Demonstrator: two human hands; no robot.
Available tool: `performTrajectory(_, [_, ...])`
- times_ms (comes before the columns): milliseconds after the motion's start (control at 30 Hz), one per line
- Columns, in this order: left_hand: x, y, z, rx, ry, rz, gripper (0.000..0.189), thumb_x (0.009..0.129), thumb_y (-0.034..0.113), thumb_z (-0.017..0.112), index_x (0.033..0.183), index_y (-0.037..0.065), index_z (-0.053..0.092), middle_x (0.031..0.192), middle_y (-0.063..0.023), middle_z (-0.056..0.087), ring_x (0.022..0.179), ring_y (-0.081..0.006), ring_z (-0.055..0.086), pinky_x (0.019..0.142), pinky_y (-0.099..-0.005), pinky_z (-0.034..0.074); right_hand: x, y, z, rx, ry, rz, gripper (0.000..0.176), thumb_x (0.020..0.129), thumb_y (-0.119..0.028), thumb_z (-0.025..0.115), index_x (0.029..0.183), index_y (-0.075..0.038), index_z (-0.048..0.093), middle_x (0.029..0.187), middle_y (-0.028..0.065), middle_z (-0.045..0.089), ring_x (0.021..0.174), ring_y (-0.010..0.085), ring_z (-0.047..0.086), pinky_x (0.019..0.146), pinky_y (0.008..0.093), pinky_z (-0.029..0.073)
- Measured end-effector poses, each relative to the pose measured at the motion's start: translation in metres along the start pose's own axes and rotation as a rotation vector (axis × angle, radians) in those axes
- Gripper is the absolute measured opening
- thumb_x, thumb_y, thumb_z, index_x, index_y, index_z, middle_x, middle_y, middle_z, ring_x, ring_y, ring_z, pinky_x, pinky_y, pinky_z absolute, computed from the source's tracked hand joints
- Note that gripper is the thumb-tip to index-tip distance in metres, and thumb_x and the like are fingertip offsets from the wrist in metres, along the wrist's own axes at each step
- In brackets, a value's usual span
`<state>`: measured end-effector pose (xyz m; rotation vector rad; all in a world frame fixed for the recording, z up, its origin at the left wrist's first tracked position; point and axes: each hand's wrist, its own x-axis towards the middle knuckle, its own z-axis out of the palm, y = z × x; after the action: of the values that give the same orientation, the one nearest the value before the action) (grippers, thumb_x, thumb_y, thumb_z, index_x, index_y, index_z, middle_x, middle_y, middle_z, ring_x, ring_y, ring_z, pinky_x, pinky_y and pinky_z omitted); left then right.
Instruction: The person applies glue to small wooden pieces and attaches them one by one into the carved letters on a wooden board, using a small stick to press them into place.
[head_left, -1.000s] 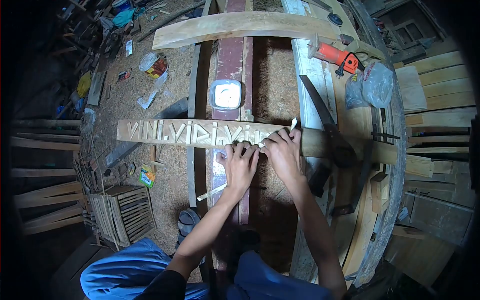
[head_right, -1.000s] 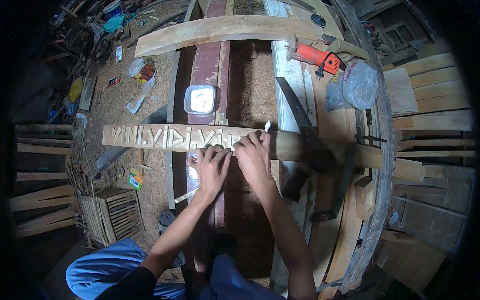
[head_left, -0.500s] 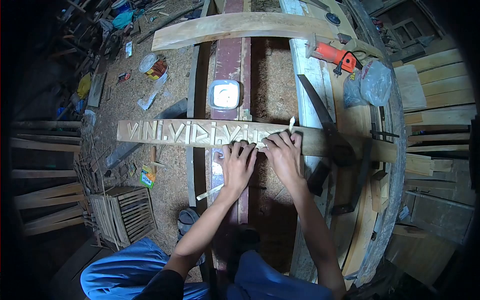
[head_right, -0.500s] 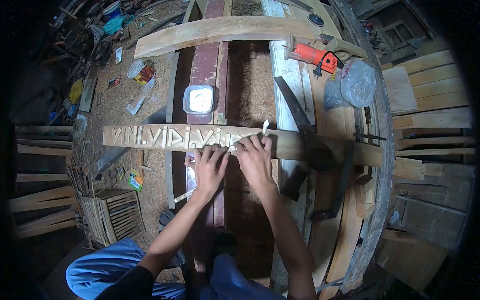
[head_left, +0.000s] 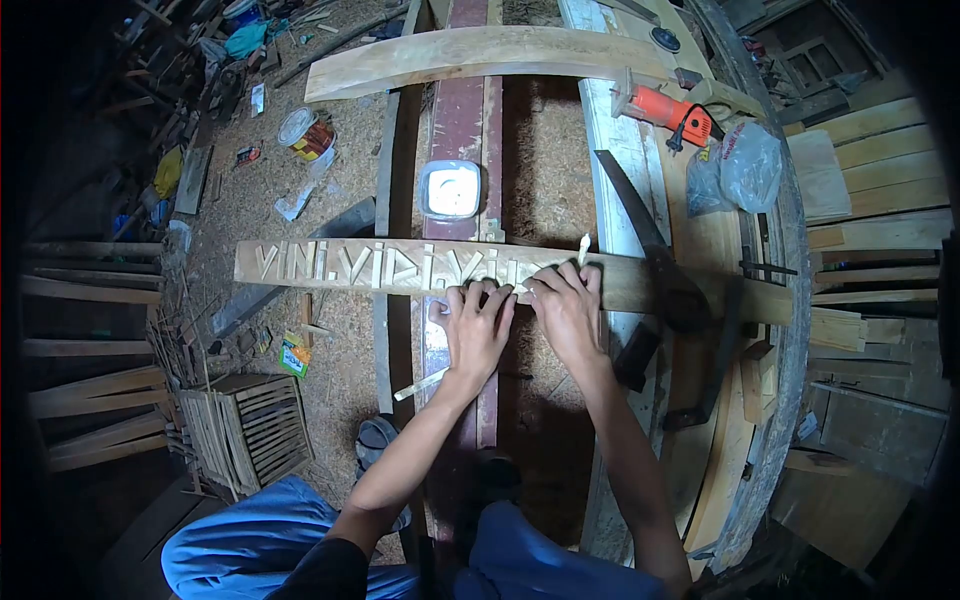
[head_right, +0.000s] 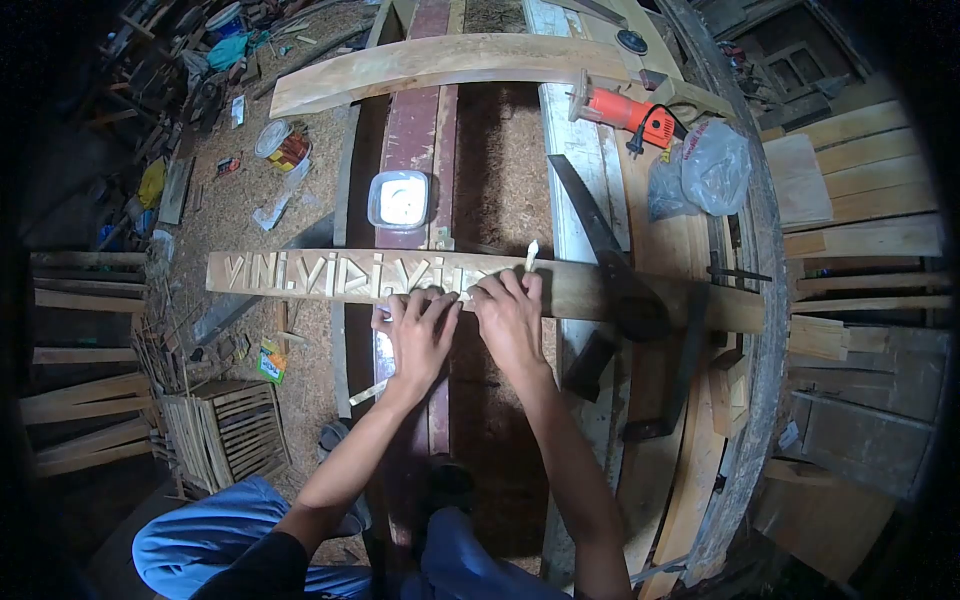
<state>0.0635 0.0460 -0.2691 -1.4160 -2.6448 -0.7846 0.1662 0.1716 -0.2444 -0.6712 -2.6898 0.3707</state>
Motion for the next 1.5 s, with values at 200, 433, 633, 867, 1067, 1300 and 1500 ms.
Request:
performTrajectory(200, [0.004, 0.003, -0.005, -0.007, -0.017, -0.008, 0.021, 0.091, 0.026, 0.071, 0.111, 0.022, 0.074, 0.111, -0.0045, 0.061, 0.104, -0.03, 0.048, 0.09, -0.0505, 0.028, 0.0, 0.0, 0.0, -0.031, -0.019, 0.008, 0.018, 0.08, -0.016, 0.077, 0.097, -0.01, 0.078, 0.098, -0.001, 0.07, 0.096, 0.0196, 0.058, 0.088, 0.041, 0.038])
performTrajectory(433, [0.004, 0.0, -0.005, 0.027, -0.069, 0.0, 0.023, 0.092, 0.029, 0.07, 0.114, 0.024, 0.076, 0.114, -0.0056, 0.055, 0.108, -0.0287, 0.046, 0.094, -0.0505, 0.027, 0.002, -0.003, -0.001, -0.009, -0.003, 0.018, 0.014, 0.08, -0.012, 0.071, 0.092, -0.01, 0.077, 0.094, 0.0003, 0.07, 0.098, 0.02, 0.058, 0.088, 0.0421, 0.038])
performTrajectory(633, [0.005, -0.001, -0.004, -0.01, -0.086, -0.009, 0.023, 0.091, 0.028, 0.07, 0.114, 0.024, 0.077, 0.112, -0.0056, 0.056, 0.108, -0.0283, 0.045, 0.094, -0.0505, 0.027, 0.007, -0.006, -0.005, -0.03, -0.06, 0.046, 0.01, 0.079, -0.011, 0.072, 0.087, -0.009, 0.077, 0.093, 0.001, 0.07, 0.098, 0.0211, 0.058, 0.088, 0.0425, 0.037])
performTrajectory(867, [0.006, -0.001, -0.005, 0.004, -0.085, 0.007, 0.023, 0.091, 0.028, 0.071, 0.113, 0.024, 0.077, 0.112, -0.0051, 0.055, 0.107, -0.0282, 0.045, 0.094, -0.0506, 0.028, 0.011, -0.009, -0.002, -0.089, -0.091, 0.07, 0.008, 0.077, -0.013, 0.076, 0.084, -0.009, 0.076, 0.09, 0.0014, 0.07, 0.093, 0.0224, 0.057, 0.086, 0.0431, 0.036])
performTrajectory(1067, [0.006, -0.002, -0.004, -0.015, -0.09, -0.003, 0.023, 0.091, 0.028, 0.071, 0.113, 0.025, 0.076, 0.112, -0.0047, 0.055, 0.107, -0.0282, 0.045, 0.094, -0.0513, 0.027, 0.014, -0.008, 0.002, -0.081, -0.052, 0.101, 0.009, 0.078, -0.011, 0.069, 0.07, -0.011, 0.073, 0.081, 0.003, 0.07, 0.091, 0.0219, 0.062, 0.085, 0.0431, 0.037])
performTrajectory(1300, [0.007, -0.002, -0.005, -0.009, -0.054, 0.007, 0.023, 0.089, 0.026, 0.073, 0.111, 0.024, 0.077, 0.109, -0.0041, 0.056, 0.104, -0.0291, 0.046, 0.092, -0.0509, 0.027, 0.014, -0.006, 0.004, -0.073, -0.071, 0.078, 0.006, 0.071, -0.01, 0.076, 0.075, -0.012, 0.073, 0.083, 0.002, 0.069, 0.089, 0.023, 0.058, 0.083, 0.0426, 0.033])
performTrajectory(1500, [0.009, -0.002, -0.004, -0.012, -0.034, 0.005, 0.021, 0.088, 0.027, 0.073, 0.109, 0.024, 0.077, 0.109, -0.0041, 0.056, 0.105, -0.0294, 0.045, 0.091, -0.0505, 0.027, 0.014, -0.008, 0.002, -0.078, -0.067, 0.083, 0.003, 0.074, -0.009, 0.072, 0.074, -0.011, 0.073, 0.083, 0.0026, 0.069, 0.091, 0.0228, 0.06, 0.084, 0.0434, 0.035])
